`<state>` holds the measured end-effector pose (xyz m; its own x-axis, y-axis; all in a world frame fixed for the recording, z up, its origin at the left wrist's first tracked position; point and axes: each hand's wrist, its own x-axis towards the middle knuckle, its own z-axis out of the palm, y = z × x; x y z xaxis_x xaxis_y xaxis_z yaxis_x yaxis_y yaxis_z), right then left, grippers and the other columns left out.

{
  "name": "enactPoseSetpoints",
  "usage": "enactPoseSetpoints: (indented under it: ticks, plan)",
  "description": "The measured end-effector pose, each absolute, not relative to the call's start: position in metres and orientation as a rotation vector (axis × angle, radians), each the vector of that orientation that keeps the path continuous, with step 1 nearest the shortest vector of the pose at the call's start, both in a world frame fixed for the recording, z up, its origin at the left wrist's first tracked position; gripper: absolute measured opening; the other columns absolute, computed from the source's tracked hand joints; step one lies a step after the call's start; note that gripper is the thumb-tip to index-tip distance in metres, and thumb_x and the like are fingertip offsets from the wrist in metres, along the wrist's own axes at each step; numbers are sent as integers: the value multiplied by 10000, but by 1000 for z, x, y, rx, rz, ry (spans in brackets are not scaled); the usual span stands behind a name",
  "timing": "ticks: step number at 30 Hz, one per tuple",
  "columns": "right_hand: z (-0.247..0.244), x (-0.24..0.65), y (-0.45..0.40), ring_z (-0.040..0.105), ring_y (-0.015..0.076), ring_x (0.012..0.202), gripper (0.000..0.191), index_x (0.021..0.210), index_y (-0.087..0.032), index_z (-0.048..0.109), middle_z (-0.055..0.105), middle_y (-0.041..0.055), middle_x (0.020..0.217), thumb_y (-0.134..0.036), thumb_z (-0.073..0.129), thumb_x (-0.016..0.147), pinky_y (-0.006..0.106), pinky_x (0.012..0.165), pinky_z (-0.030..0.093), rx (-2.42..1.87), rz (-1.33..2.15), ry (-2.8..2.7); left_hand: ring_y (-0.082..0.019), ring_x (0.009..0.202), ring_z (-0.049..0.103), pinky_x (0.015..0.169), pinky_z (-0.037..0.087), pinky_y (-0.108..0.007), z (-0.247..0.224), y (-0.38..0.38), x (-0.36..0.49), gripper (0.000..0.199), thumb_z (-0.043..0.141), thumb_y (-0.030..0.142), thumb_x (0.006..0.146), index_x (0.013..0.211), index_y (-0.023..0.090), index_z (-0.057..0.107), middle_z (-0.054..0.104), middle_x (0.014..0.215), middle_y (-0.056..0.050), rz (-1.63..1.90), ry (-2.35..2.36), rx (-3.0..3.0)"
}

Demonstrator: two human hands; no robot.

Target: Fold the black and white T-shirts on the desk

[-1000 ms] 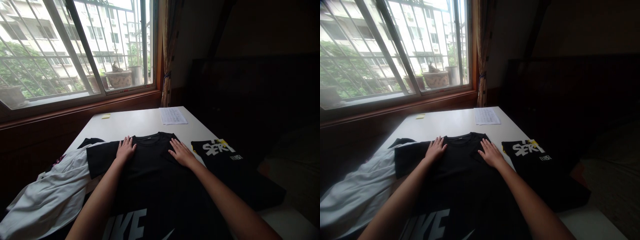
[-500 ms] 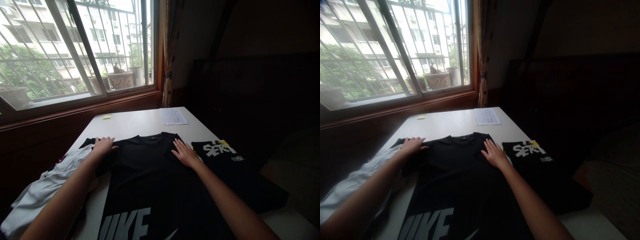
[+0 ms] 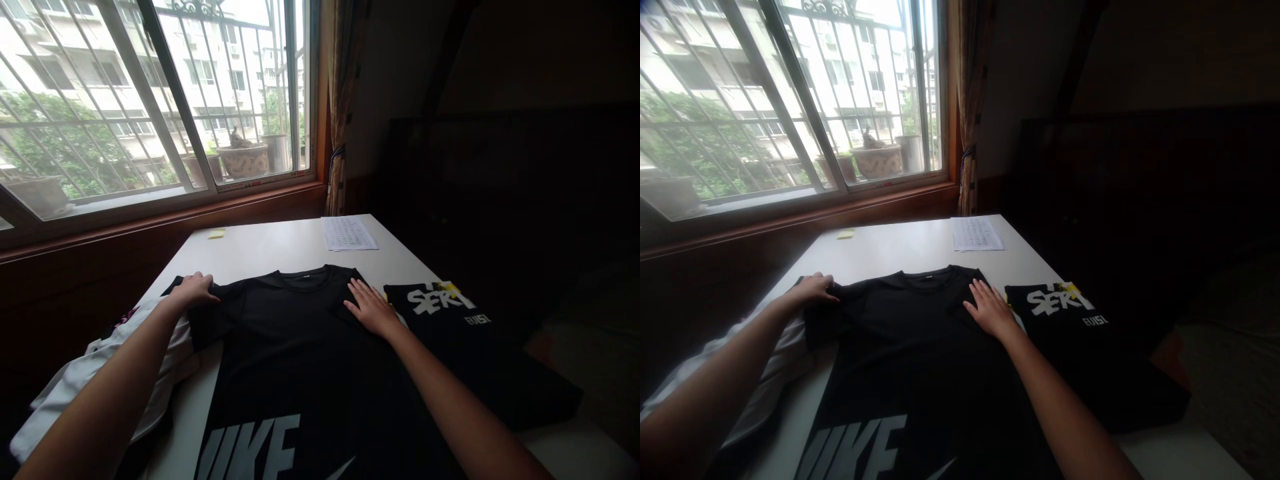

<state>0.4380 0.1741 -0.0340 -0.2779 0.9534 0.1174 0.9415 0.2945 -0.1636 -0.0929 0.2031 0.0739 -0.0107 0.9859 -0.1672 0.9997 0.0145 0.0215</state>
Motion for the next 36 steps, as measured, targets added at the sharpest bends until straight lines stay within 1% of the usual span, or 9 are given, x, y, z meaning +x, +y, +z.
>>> enactPoseSetpoints:
  ticks: [3,7,13,18,23,27,31,33,36]
  plan:
    - [-33,438,173,190,225,1560,712,1603,-190,332,252,64,1681,-597,282,1021,450,1278,144,-1758,98,-2360,-318,1030,640,847,505,-378,79,201,-90,479,694,452,691,1093,195,645,668,1149,-141,-152,2083,2131]
    - [-33,438,174,192,223,1560,709,1601,-199,337,254,61,1681,-604,282,1021,442,1278,148,-1759,102,-2353,-297,1007,674,837,509,-342,89,194,-95,534,677,362,668,1173,195,630,720,1111,-109,-93,2020,2147]
    - [-34,439,174,201,227,1557,703,1599,-201,343,256,58,1681,-598,280,1022,446,1276,158,-1759,97,-2352,-313,892,702,790,522,-358,95,176,-115,429,662,430,627,995,211,691,743,891,-63,276,2024,2087]
    - [-35,438,173,199,223,1558,703,1596,-194,350,260,60,1679,-593,278,1021,442,1275,162,-1773,82,-2349,-248,822,685,762,512,-324,102,153,-92,598,601,471,750,1273,182,592,702,891,-46,615,2107,2129]
    - [-33,438,172,198,217,1558,716,1596,-178,347,254,51,1680,-598,259,1022,437,1275,163,-1787,81,-2365,-215,745,643,736,499,-328,111,139,-43,562,576,403,846,1371,209,520,672,883,-25,781,2044,2311]
    - [-31,438,171,200,214,1558,720,1593,-162,348,257,55,1679,-593,256,1024,432,1277,159,-1796,70,-2362,-212,771,648,755,522,-344,112,135,0,514,559,245,876,1385,210,497,682,936,-42,811,1865,2464]
    - [-30,438,171,201,225,1558,714,1592,-167,351,262,62,1678,-590,276,1021,446,1275,170,-1788,94,-2358,-228,890,660,865,542,-389,105,126,45,588,569,133,875,1445,222,457,679,988,-51,813,1653,2569]
    - [-30,438,170,204,228,1557,709,1593,-177,350,268,62,1677,-589,282,1020,453,1273,175,-1782,108,-2356,-232,946,658,902,547,-403,99,117,66,652,582,130,889,1504,248,401,674,1070,-60,756,1488,2621]
    - [-29,438,170,207,231,1556,699,1596,-195,349,268,59,1677,-588,284,1021,458,1271,178,-1773,115,-2353,-245,1024,646,930,554,-421,92,99,87,713,617,227,928,1566,309,311,652,1187,-63,622,1252,2690]
